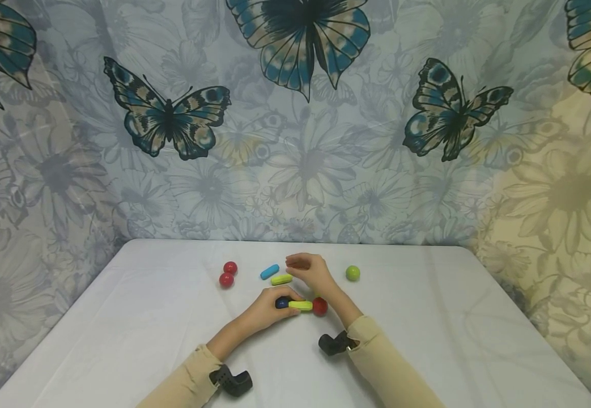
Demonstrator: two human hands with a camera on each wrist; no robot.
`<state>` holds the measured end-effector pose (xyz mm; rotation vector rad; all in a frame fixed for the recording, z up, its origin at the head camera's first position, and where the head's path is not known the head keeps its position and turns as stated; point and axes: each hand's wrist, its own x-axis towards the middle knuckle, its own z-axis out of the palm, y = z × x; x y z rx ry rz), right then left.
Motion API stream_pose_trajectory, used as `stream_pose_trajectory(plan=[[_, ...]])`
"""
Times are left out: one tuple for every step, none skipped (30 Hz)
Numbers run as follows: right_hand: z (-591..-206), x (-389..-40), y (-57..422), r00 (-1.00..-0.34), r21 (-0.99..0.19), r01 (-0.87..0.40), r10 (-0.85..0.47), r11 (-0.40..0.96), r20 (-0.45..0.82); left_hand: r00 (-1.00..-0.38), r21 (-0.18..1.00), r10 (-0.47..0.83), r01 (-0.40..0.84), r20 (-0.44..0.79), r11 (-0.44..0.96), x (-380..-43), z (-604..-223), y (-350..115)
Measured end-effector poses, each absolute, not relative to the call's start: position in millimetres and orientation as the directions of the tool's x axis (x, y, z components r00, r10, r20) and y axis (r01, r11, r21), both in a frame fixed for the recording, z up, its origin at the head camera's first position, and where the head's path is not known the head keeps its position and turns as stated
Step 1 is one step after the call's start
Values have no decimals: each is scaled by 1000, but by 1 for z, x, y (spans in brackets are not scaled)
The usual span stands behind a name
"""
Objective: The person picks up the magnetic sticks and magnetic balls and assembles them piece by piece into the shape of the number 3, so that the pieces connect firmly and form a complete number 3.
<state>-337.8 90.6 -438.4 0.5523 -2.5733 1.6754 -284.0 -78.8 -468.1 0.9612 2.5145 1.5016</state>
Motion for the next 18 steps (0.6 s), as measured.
stream_pose_trajectory(plan=[[-439,-336,90,-936,-881,-302,-289,363,202,-800,809,541,486,259,330,-286,-471,-79],[-439,-335,90,-934,-882,-301,-299,363,196,-797,805,544,491,263,331,-287,-472,-80],[-439,-334,89,-931,-882,-303,-310,362,192,-796,803,544,494,264,334,-286,-471,-79],[-439,-333,89,-929,-880,-305,-318,363,191,-796,802,545,495,264,335,-286,-471,-80],[-439,-332,88,-927,-880,-306,-326,364,188,-796,802,545,495,263,335,-286,-471,-80],[-439,-331,88,-924,-879,-309,-335,363,187,-797,802,546,493,261,337,-287,-471,-80],[-439,-330,87,-921,-876,-314,-342,366,187,-797,802,545,492,259,339,-287,-472,-80],[-439,-329,86,-919,-874,-315,-349,369,184,-799,803,544,490,257,340,-287,-472,-80],[-439,-329,86,-916,-872,-319,-357,371,184,-800,804,543,488,255,340,-287,-472,-80],[-439,-329,85,-915,-869,-321,-361,377,181,-801,806,542,486,255,339,-287,-473,-80],[-439,-329,85,-912,-864,-327,-367,384,181,-802,806,541,485,255,339,-287,-473,-80],[-439,-329,85,-910,-859,-331,-372,391,181,-802,806,540,484,255,339,-287,-473,-80],[-439,-328,84,-909,-854,-334,-376,399,180,-802,806,539,486,256,339,-288,-474,-80],[-439,-329,84,-907,-851,-336,-382,403,177,-802,805,539,487,258,339,-288,-474,-80],[-439,-329,84,-904,-847,-341,-389,408,176,-801,805,539,489,260,338,-287,-474,-80],[-439,-329,84,-902,-843,-344,-394,415,174,-800,804,539,490,262,337,-287,-474,-80],[-439,-329,83,-899,-839,-348,-402,418,172,-799,803,540,491,263,337,-287,-474,-80],[-439,-330,83,-896,-836,-351,-409,422,169,-799,804,541,491,263,336,-287,-474,-80]])
